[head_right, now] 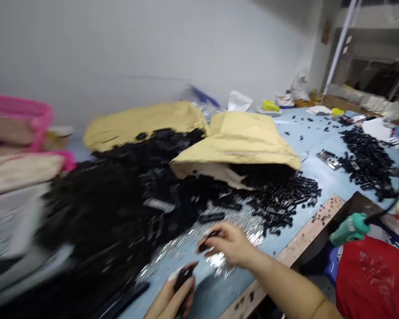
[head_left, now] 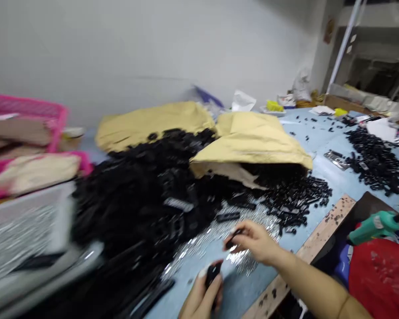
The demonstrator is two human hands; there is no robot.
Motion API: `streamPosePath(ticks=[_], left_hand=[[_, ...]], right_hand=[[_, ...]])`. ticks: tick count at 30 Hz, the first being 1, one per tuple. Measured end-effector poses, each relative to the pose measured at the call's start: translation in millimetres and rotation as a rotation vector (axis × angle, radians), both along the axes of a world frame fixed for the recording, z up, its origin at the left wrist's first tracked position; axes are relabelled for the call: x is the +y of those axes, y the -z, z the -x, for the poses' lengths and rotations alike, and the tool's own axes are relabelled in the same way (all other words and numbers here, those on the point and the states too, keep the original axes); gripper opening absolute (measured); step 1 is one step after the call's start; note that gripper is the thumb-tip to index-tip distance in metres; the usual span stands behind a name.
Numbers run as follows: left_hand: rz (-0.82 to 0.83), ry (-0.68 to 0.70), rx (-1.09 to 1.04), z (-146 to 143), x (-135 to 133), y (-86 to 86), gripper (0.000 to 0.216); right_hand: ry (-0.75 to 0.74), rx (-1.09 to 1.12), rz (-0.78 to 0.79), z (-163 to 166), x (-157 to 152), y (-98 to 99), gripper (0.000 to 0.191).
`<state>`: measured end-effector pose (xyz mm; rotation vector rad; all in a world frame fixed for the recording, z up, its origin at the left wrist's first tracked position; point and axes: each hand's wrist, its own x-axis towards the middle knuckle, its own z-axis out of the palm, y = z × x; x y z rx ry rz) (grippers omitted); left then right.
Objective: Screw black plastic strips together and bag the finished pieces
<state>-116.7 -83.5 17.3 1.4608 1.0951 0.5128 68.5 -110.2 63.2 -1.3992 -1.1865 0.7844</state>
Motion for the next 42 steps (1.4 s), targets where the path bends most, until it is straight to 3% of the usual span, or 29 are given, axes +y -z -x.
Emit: streamPosePath(ticks=[4,8,18,21,23,26,29,32,36,42], left_hand=[[-0.08,0.105,-0.006,2.9,-24.5,-18.5,0.047],[-0.298,0.129,0.033,6.9,-34.7,-18.6,0.025],[-0.522,0.252,0.193,22.1,-54.3,-8.0,0.025],[-0.454,0.188,0.183,27.0,-46.1,-6.3,0.026],[-0.308,0.031,0.135,29.6,-32.6,-0.5,0.027],[-0.078,-0.179,0.039,31.5,-6.8,15.0,0.029],[-0.02,-0.216,0.008,34.2,11.8,30.2,0.031],[-0.033,-0.241,0.0,42.6,14.8,35.7,0.03],[-0.132,-0.237,0.014,55.7,4.8,29.3,0.02],[-0.478,-0.144,0.142,46.4,2.2,19.8,0.016]], right_hand=[[-0.068,0.088,0.018,20.5,-26.4,33.2,0.022],[-0.164,0.007,-0.051,23.7,-41.4,50.1,0.018],[-0.122,-0.09,-0.063,38.1,-73.7,63.5,0.015],[-0.206,-0.178,-0.062,30.7,-55.1,65.5,0.019],[-0.226,-0.29,-0.069,28.0,-29.1,66.8,0.025],[-0.223,-0.602,-0.032,35.1,16.9,71.1,0.026],[-0.294,-0.893,0.038,51.4,45.4,77.8,0.024],[-0.343,-0.938,0.049,62.5,40.8,84.3,0.017],[-0.428,-0.999,0.044,53.1,7.0,85.9,0.012],[-0.282,-1.039,0.059,27.5,-14.1,76.4,0.013]])
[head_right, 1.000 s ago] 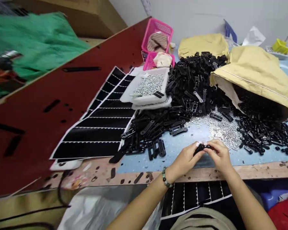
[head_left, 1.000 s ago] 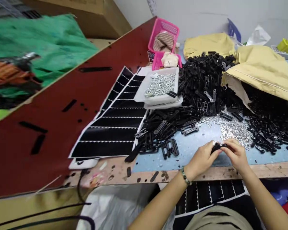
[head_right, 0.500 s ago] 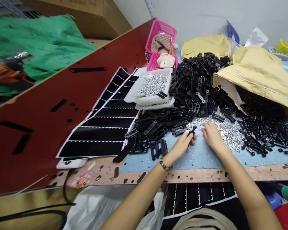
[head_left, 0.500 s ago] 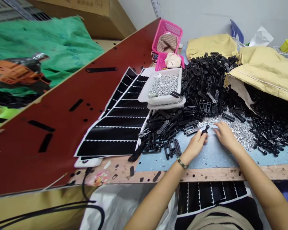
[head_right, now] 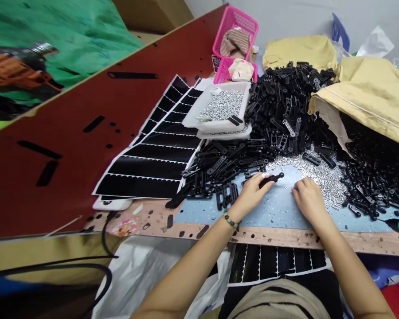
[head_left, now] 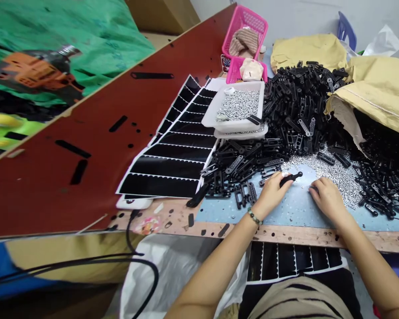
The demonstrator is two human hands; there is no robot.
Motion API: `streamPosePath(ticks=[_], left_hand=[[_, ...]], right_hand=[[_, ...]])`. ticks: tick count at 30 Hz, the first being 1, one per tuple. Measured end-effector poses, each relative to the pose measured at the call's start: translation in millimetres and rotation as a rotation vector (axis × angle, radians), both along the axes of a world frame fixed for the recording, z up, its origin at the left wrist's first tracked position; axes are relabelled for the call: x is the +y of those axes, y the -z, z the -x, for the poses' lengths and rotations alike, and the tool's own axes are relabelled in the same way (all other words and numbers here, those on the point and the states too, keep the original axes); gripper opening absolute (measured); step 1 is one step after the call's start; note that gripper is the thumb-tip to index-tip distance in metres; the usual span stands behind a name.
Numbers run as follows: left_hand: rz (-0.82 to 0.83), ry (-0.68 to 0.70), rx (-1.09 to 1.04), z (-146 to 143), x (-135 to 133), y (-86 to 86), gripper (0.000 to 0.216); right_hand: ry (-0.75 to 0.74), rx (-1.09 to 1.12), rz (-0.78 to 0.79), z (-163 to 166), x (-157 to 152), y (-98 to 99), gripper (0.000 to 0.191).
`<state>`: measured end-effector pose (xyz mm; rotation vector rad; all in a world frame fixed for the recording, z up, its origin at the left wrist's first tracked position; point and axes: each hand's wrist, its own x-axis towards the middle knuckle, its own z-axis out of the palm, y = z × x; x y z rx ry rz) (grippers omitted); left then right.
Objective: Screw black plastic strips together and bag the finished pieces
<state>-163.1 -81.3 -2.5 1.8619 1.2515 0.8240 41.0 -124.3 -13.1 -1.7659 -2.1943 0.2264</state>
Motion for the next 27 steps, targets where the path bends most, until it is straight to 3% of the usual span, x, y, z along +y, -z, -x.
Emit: streamPosePath(ticks=[4,8,13,18,21,27], left_hand=[[-0.103,0.006,0.135,-14.1,6.9,1.4,0.013],[-0.134,-0.056,0.194,-17.1,9.8,5.9,0.012],[-0.223,0.05,0.378,-19.7,10.7,12.4,0.008],[-0.251,0.148,0.451,-17.8,12.7,14.0,0.007],[-0.25,0.203,0.472,-13.1,15.1,13.1,0.006],[-0.231,0.225,0.518,-12.5,14.3,10.2,0.009]], right_hand=[[-0.012,0.111,-0.036,10.2,8.6,0.8,0.016],[-0.045,0.066,0.006,17.8,11.0,3.2,0.015],[-0.001,0.234,-0.093,3.9,6.5,4.2,0.022],[-0.116,0.185,-0.059,1.6,7.0,14.8,0.02],[-0.096,0.226,-0.095,4.2,9.8,19.0,0.02],[-0.108,0.184,-0.071,12.8,15.7,11.8,0.021]])
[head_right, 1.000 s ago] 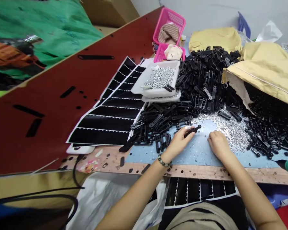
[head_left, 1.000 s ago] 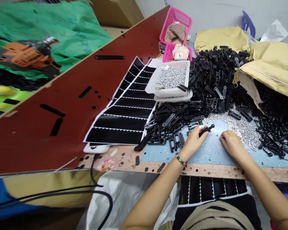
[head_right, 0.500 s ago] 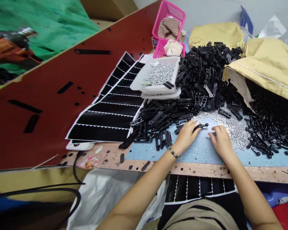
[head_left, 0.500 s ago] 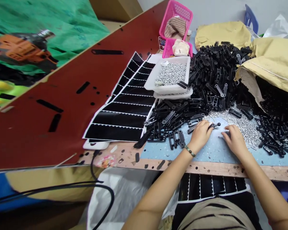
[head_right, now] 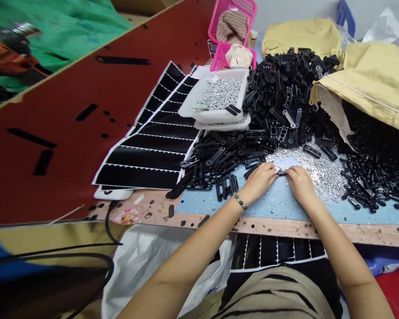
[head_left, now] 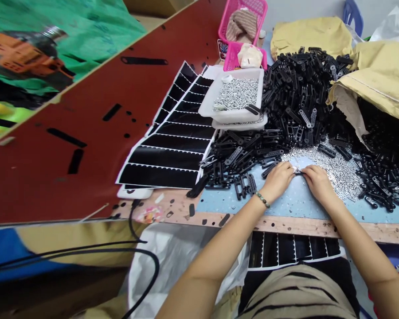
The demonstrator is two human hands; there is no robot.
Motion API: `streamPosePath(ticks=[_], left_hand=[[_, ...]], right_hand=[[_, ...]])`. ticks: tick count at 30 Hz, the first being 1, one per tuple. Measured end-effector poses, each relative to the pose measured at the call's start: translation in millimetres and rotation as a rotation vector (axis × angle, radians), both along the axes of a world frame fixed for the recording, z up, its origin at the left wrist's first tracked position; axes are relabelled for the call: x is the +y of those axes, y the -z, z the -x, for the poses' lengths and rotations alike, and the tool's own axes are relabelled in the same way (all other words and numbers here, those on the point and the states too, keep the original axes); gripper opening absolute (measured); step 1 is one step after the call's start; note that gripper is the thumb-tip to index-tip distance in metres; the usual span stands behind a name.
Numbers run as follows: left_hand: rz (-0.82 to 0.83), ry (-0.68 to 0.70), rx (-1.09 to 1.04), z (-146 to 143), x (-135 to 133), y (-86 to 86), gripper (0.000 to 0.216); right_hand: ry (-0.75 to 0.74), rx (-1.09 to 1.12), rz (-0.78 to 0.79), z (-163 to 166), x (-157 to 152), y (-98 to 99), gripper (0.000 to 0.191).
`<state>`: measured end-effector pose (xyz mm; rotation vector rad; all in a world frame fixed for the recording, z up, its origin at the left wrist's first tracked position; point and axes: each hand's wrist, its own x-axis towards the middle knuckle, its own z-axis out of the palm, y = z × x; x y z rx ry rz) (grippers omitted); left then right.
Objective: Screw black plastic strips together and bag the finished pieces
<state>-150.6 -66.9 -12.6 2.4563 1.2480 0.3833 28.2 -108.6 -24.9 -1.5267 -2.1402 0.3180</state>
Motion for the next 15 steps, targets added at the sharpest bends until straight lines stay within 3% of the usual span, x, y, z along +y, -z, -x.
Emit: streamPosePath(ticks=[4,8,10,12,15], left_hand=[[0.001,0.052,0.017,7.5,-22.6,-2.4,0.009],[0.022,0.104,-0.006,18.2,-47.4,-7.3,0.017],[-0.027,0.105,-0.042,18.2,-49.6,-15.0,0.03],[-0.138,0.079,-0.085,11.5,-42.7,-25.0,0.046],[-0.272,0.085,-0.073,-8.9,-22.0,-36.1,0.052]], right_hand=[[-0.087,-0.025,0.018,-14.5,1.7,-6.9,0.02],[0.309,-0.083,-0.118,-47.8,29.4,-11.0,0.031],[0.409,-0.155,-0.084,-56.8,42.4,-14.0,0.033],[0.344,-0.145,-0.049,-55.7,44.3,-18.9,0.03],[0.094,0.022,-0.031,-45.5,28.0,-28.4,0.027]])
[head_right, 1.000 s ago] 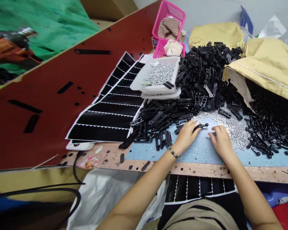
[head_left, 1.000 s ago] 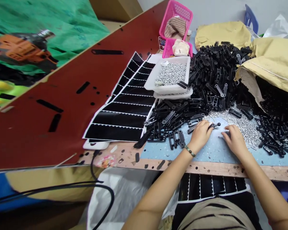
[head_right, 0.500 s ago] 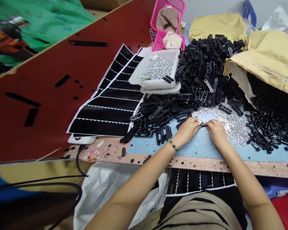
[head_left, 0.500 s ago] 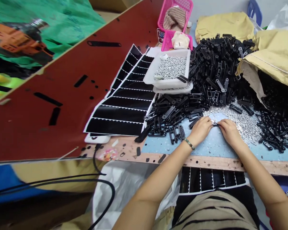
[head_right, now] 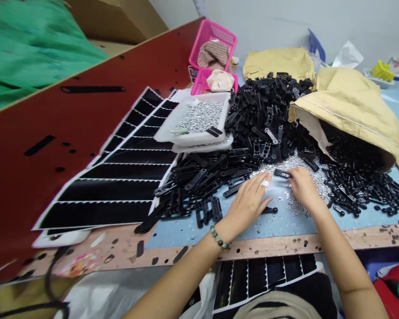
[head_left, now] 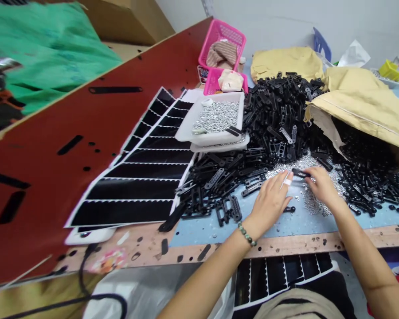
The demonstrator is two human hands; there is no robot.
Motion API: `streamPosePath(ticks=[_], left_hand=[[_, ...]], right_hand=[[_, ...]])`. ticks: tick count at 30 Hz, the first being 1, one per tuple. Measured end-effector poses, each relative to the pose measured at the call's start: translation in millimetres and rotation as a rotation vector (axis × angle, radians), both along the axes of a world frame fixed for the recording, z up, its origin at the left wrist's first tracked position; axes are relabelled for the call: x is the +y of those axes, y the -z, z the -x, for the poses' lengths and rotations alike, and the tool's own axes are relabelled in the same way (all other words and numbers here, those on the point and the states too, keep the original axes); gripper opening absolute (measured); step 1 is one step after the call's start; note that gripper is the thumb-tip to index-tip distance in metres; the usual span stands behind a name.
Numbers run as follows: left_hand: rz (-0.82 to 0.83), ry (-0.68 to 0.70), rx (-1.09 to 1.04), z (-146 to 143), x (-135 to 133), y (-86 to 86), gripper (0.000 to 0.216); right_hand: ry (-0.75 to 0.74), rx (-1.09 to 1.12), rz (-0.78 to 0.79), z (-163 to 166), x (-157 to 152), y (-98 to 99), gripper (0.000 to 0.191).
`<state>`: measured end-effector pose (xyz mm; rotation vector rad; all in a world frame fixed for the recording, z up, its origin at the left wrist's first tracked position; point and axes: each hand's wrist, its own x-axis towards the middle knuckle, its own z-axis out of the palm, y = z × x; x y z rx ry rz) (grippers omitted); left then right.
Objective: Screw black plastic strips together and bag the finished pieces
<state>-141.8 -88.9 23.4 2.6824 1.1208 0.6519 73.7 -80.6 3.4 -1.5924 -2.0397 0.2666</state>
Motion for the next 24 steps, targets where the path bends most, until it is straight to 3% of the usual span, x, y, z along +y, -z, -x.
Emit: streamPosePath(ticks=[2,3,6,9,13,17,20,24], left_hand=[[0.031,0.038,0.067,-14.6,13.5,-2.1,0.048],[0.083,0.04,0.09,-20.3,18.5,-1.9,0.046],[0.319,-0.047,0.062,-28.4,24.8,-0.2,0.031],[0.484,-0.081,-0.076,-26.5,23.4,-0.4,0.013],[0.583,-0.089,-0.234,-22.5,22.7,-1.4,0.008],[0.647,-0.063,-0.317,-20.7,23.2,-2.2,0.009],[0.605,-0.007,-0.356,-19.5,19.3,-5.0,0.016],[0.464,-0.031,-0.24,-14.1,14.4,-8.7,0.018]], right_hand=[[-0.053,0.08,0.035,-1.7,-12.4,-5.6,0.027],[0.016,0.075,0.044,-8.1,-16.2,-7.8,0.027],[0.407,-0.075,0.01,-46.2,-15.8,-11.3,0.025],[0.523,-0.145,0.018,-84.9,-7.9,-11.1,0.021],[0.424,-0.058,0.026,-86.1,-7.8,-13.1,0.025],[0.179,0.116,0.062,-38.4,-22.4,-19.1,0.026],[-0.009,0.309,0.112,-0.3,-28.8,-23.7,0.022],[-0.043,0.439,0.059,25.9,-26.9,-26.9,0.025]])
